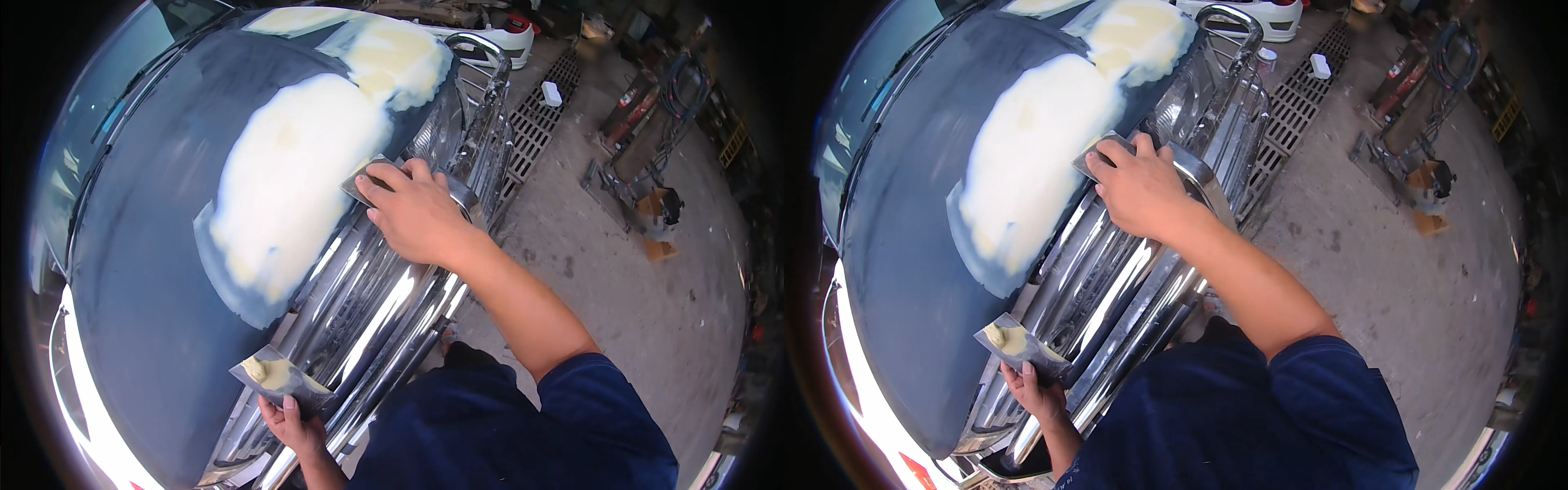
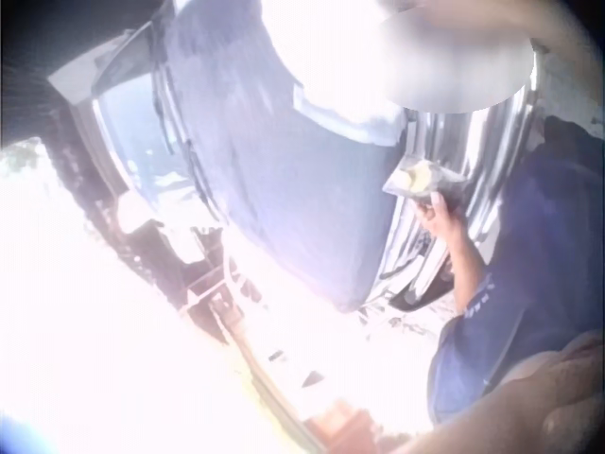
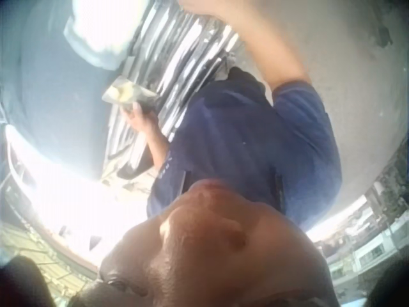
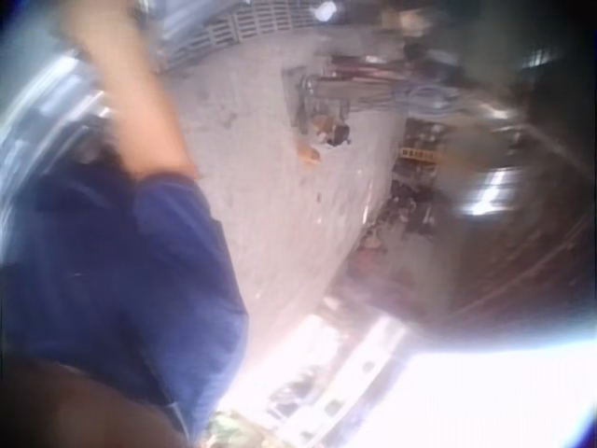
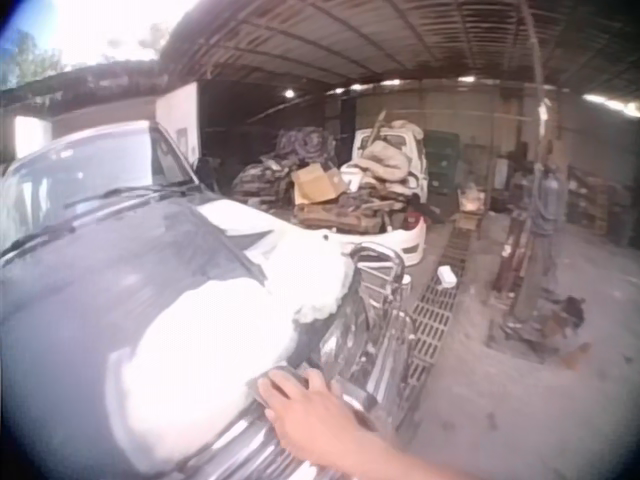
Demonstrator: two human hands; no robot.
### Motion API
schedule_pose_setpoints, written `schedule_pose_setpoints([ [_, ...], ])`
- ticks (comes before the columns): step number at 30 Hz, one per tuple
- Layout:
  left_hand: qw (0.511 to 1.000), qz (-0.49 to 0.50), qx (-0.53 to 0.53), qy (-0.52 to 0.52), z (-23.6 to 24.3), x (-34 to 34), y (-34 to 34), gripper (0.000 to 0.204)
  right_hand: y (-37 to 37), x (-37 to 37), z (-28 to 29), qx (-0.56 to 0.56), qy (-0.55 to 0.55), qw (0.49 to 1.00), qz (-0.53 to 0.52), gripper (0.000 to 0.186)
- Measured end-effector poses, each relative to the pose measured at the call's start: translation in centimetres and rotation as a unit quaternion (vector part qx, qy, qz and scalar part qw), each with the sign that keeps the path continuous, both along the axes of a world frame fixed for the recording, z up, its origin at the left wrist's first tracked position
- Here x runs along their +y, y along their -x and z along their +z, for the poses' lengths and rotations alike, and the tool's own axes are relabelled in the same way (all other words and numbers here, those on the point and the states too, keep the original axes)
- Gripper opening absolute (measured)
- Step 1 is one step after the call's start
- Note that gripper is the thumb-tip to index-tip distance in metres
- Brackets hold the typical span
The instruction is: The person sands a white filler patch on the hood of a dark-colored SUV using a sanding block. After sanding, they inspect the surface by hand and then rub the sandpaper against a metal bar to clean it.
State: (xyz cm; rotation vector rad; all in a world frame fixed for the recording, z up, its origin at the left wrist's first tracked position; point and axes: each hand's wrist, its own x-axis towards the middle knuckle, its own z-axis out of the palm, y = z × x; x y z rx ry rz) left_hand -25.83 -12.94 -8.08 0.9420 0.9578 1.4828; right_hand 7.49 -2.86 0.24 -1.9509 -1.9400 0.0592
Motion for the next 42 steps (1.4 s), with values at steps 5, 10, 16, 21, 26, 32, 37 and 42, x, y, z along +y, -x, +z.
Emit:
schedule_pose_setpoints([
  [5, 1.0, -0.002, -0.004, 0.008, 0.3, 0.3, -0.4, 0.052, 0.5, -1.1, -1.1, -0.005, -0.012, 1.0, 0.002, 0.04],
  [10, 1.0, -0.007, -0.021, -0.005, 0.3, 0.4, -0.3, 0.052, -1.7, -0.7, 1.3, 0.025, 0.027, 0.999, -0.014, 0.042],
  [16, 1.0, 0.021, -0.004, 0.0, 0.1, 0.3, -0.6, 0.051, -6.1, 4.0, 3.4, 0.027, 0.056, 0.995, -0.083, 0.043],
  [21, 0.999, 0.034, 0.0, 0.013, 0.2, 0.3, -0.6, 0.052, -4.5, 4.2, 2.1, 0.016, 0.048, 0.994, -0.095, 0.042],
  [26, 0.999, 0.029, -0.002, 0.016, 0.2, 0.1, -0.3, 0.054, -5.6, 3.0, 3.3, 0.06, 0.101, 0.991, -0.066, 0.043],
  [32, 0.999, 0.034, 0.002, 0.014, 0.2, 0.1, -0.5, 0.056, -7.5, 6.1, 4.4, 0.088, 0.095, 0.986, -0.106, 0.044],
  [37, 0.999, 0.037, -0.004, 0.031, 0.3, 0.5, -0.6, 0.057, -5.5, 4.9, 4.3, 0.088, 0.113, 0.985, -0.093, 0.046],
  [42, 0.999, 0.03, -0.014, 0.022, 0.3, 0.3, -0.4, 0.057, -7.9, 5.2, 5.2, 0.097, 0.13, 0.984, -0.069, 0.047],
])
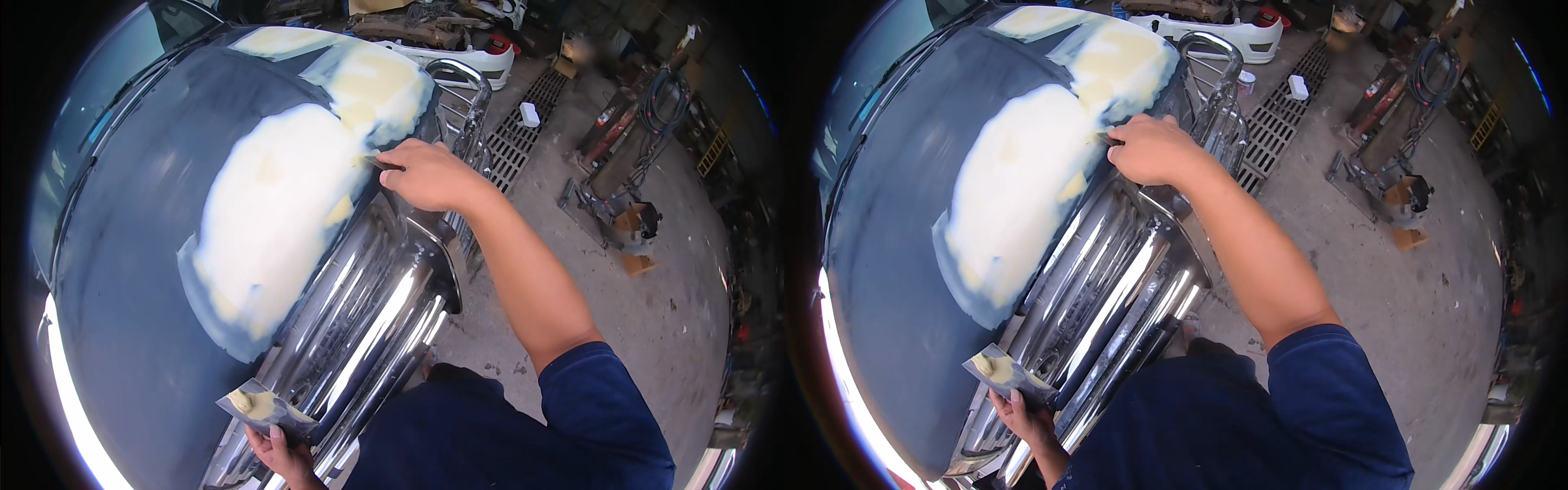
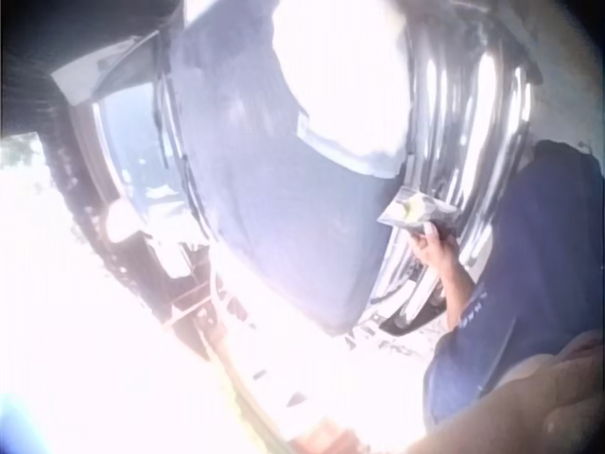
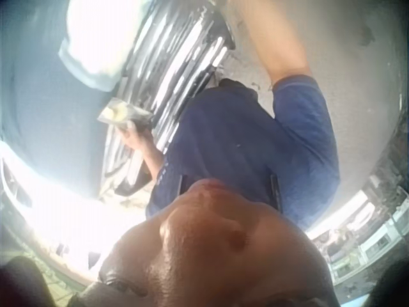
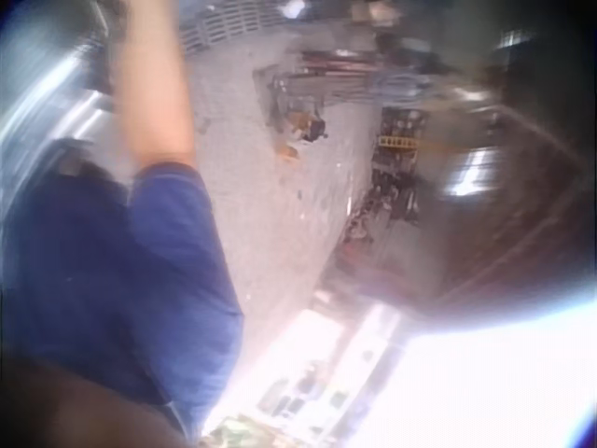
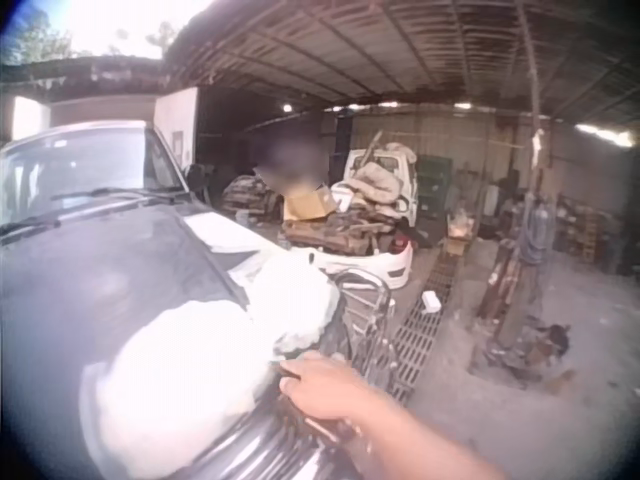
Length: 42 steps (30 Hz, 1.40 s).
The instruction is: The person sands a white filler patch on the hood of a dark-colored SUV using a sanding block. After sanding, they inspect the surface by hand and then rub the sandpaper against a metal bar to clean it.
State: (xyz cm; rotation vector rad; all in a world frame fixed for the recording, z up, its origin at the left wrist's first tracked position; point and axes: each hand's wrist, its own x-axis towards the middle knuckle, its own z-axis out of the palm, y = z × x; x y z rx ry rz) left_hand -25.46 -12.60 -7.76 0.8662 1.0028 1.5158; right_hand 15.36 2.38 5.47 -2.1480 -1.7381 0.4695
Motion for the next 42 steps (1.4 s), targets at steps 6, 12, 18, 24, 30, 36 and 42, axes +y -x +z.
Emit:
schedule_pose_setpoints([
  [6, 1.0, -0.01, -0.015, 0.004, 0.1, 0.1, 0.2, 0.057, 0.4, 2.0, 0.7, 0.024, 0.047, 0.999, -0.002, 0.046],
  [12, 0.999, -0.037, -0.01, 0.017, 0.0, -0.1, 0.6, 0.058, 3.8, 1.1, 0.2, 0.051, 0.036, 0.998, -0.003, 0.045],
  [18, 0.996, -0.083, -0.028, 0.033, 0.4, -0.1, 1.1, 0.059, 7.2, -0.8, -1.7, 0.049, -0.012, 0.999, -0.012, 0.045],
  [24, 0.992, -0.116, -0.044, 0.018, -0.1, -0.4, 1.6, 0.06, 11.0, -3.8, -2.1, 0.098, -0.022, 0.995, -0.027, 0.047],
  [30, 0.995, -0.087, -0.044, 0.027, 0.3, -0.2, 1.0, 0.059, 13.7, -6.0, -3.8, 0.108, -0.042, 0.993, -0.015, 0.049],
  [36, 0.994, -0.093, -0.05, 0.005, 0.3, 0.1, 1.0, 0.057, 15.9, -8.1, -5.8, 0.073, -0.087, 0.993, 0.019, 0.045],
  [42, 0.992, -0.101, -0.077, -0.002, 2.8, 0.7, -2.0, 0.052, 15.6, -11.1, -5.9, 0.121, -0.171, 0.97, 0.12, 0.043],
])
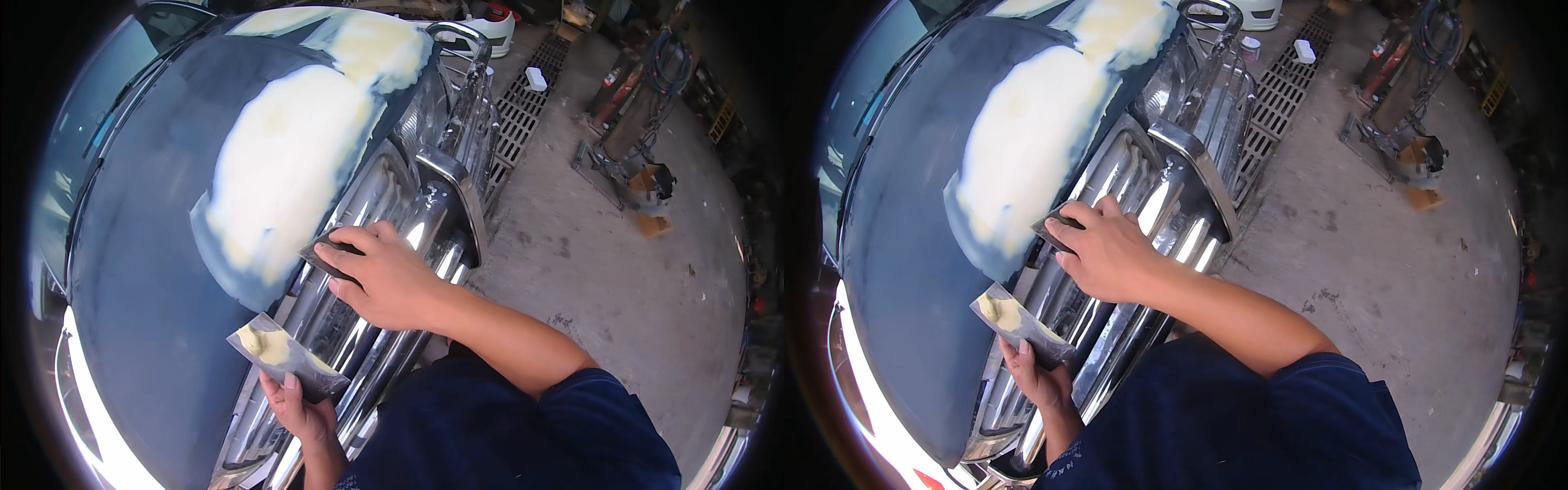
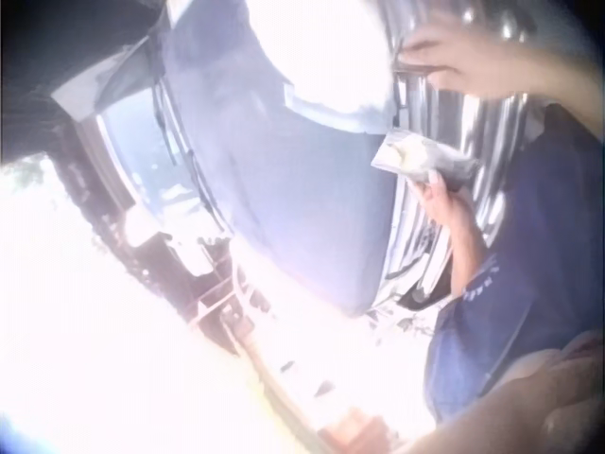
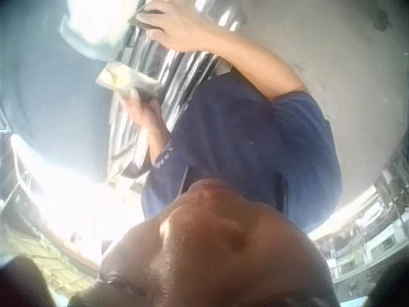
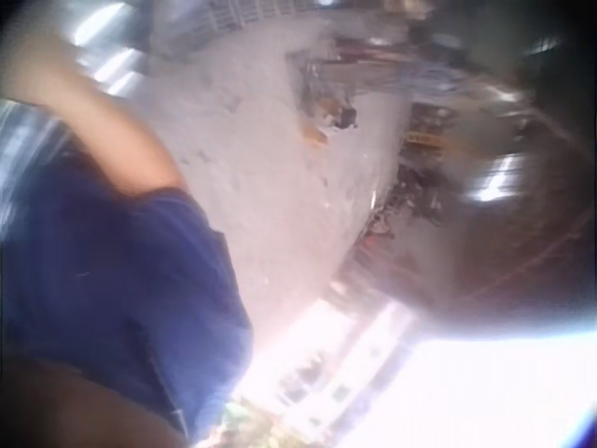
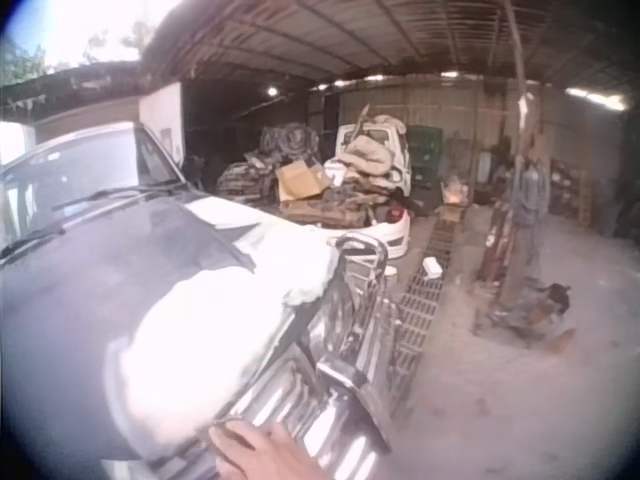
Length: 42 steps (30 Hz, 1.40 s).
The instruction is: The person sands a white filler patch on the hood of a dark-colored SUV using a sanding block. After sanding, they inspect the surface by hand and then rub the sandpaper against a metal bar to clean it.
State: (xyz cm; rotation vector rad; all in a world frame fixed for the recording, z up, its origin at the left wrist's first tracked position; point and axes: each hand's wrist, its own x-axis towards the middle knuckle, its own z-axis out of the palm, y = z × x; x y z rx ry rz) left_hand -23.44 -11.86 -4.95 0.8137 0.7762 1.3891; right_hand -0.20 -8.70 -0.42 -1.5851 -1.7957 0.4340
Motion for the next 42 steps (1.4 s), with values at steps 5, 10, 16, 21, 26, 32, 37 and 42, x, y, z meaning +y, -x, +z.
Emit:
schedule_pose_setpoints([
  [5, 0.997, -0.016, -0.076, 0.012, 3.1, 1.0, -5.7, 0.046, -1.5, -3.0, 1.6, 0.261, -0.132, 0.918, 0.269, 0.041],
  [10, 0.998, 0.016, -0.053, -0.029, 5.3, 2.1, -7.7, 0.042, -5.0, -2.4, -0.2, 0.152, -0.155, 0.937, 0.273, 0.044],
  [16, 0.993, 0.06, -0.043, -0.096, 6.0, 2.1, -7.1, 0.052, -11.4, 3.4, 2.5, -0.047, -0.088, 0.994, -0.052, 0.045],
  [21, 0.997, 0.063, -0.021, -0.044, 2.9, 1.0, -5.6, 0.054, -17.1, 10.9, 3.9, -0.098, 0.117, 0.971, -0.183, 0.046],
  [26, 0.995, 0.091, -0.022, 0.016, 1.9, 0.1, -4.4, 0.06, -15.5, 12.5, 5.3, -0.07, 0.194, 0.972, -0.114, 0.048],
  [32, 0.996, 0.08, -0.022, 0.036, 0.4, 0.4, -2.8, 0.063, -10.2, 9.7, 3.9, -0.043, 0.188, 0.971, -0.141, 0.048],
  [37, 0.999, 0.028, -0.03, -0.003, 0.8, 1.1, -2.1, 0.059, -7.1, 7.2, 3.3, -0.031, 0.177, 0.976, -0.124, 0.048],
  [42, 0.999, 0.01, -0.035, -0.017, 1.4, 1.4, -2.3, 0.053, -3.6, 5.0, 1.5, -0.023, 0.143, 0.983, -0.116, 0.049],
])
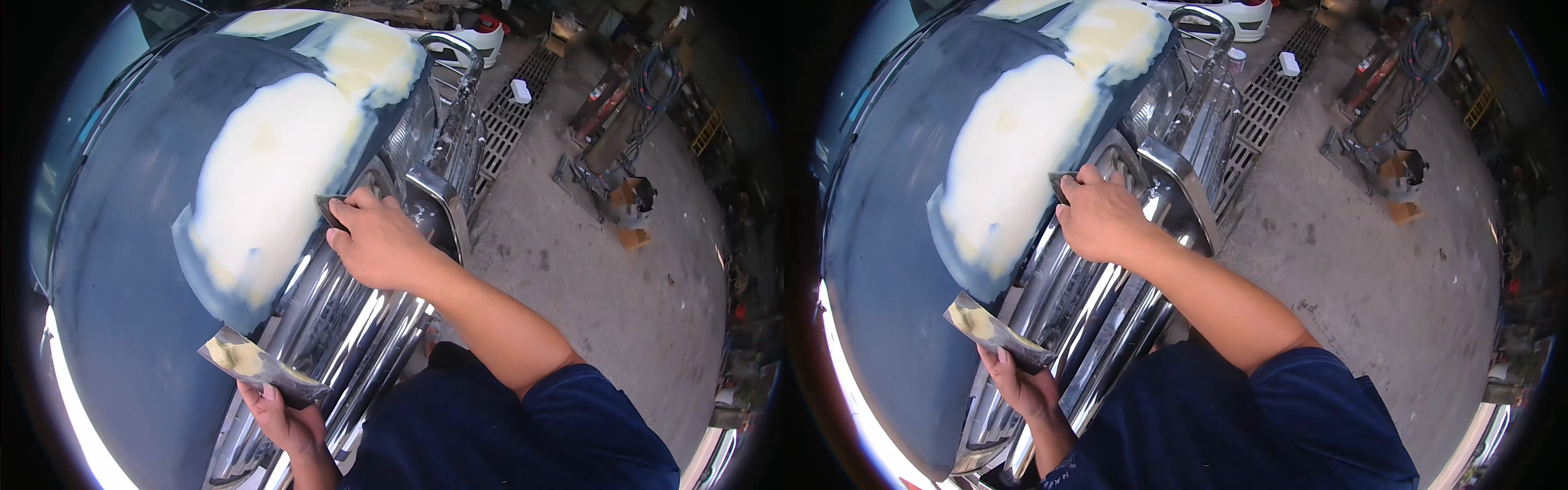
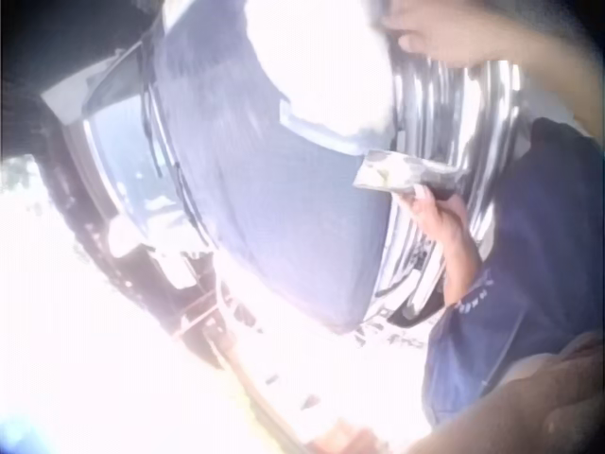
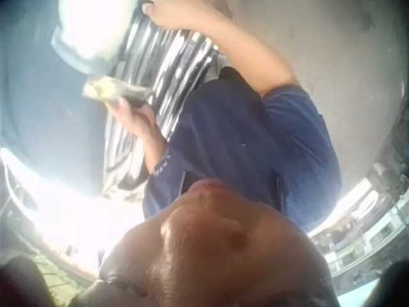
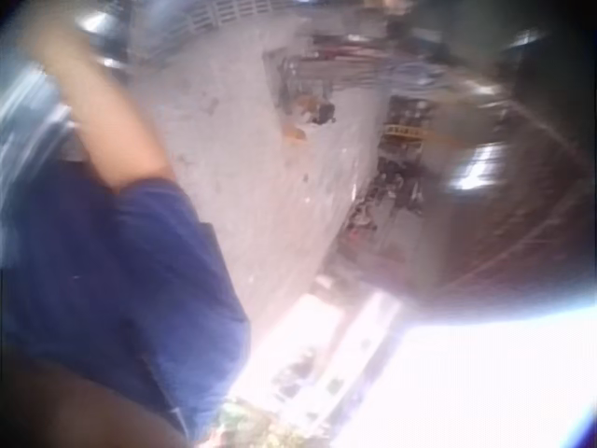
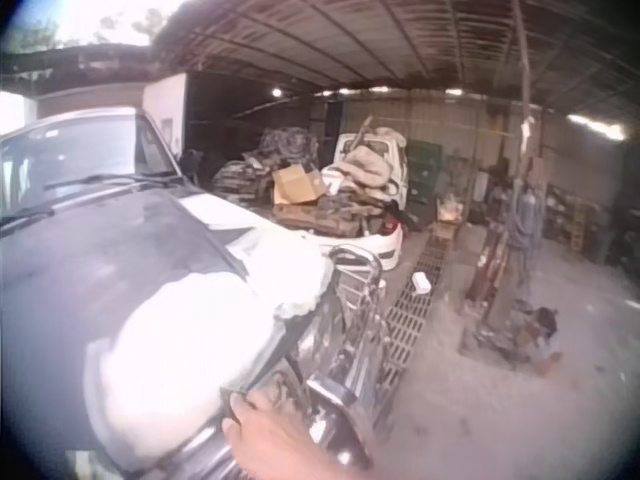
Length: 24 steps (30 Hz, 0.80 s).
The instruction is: The person sands a white filler patch on the hood of a dark-colored SUV using a sanding block. After sanding, they inspect the surface by hand and then rub the sandpaper against a metal bar to clean it.
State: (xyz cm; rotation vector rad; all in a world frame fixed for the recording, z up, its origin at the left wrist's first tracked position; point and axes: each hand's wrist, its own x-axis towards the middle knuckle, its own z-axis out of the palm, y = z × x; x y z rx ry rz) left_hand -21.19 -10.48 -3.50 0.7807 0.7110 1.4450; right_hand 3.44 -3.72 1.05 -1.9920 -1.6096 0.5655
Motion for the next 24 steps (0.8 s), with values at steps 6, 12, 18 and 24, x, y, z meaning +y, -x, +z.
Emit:
schedule_pose_setpoints([
  [6, 1.0, -0.024, -0.006, 0.01, 1.2, 0.5, -2.2, 0.048, 2.6, -3.9, -0.7, 0.048, -0.094, 0.991, 0.085, 0.046],
  [12, 0.999, -0.033, -0.038, 0.001, 3.4, 1.0, -5.7, 0.044, 0.2, -7.9, 0.8, 0.326, -0.234, 0.845, 0.353, 0.043],
  [18, 0.997, 0.027, -0.02, -0.064, 5.9, 1.2, -5.5, 0.05, -4.8, -5.0, 0.4, -0.082, -0.206, 0.964, 0.146, 0.045],
  [24, 0.999, 0.035, 0.002, -0.033, 2.3, 0.2, -3.9, 0.053, -11.9, 4.9, 3.0, -0.124, 0.002, 0.991, -0.046, 0.046],
])
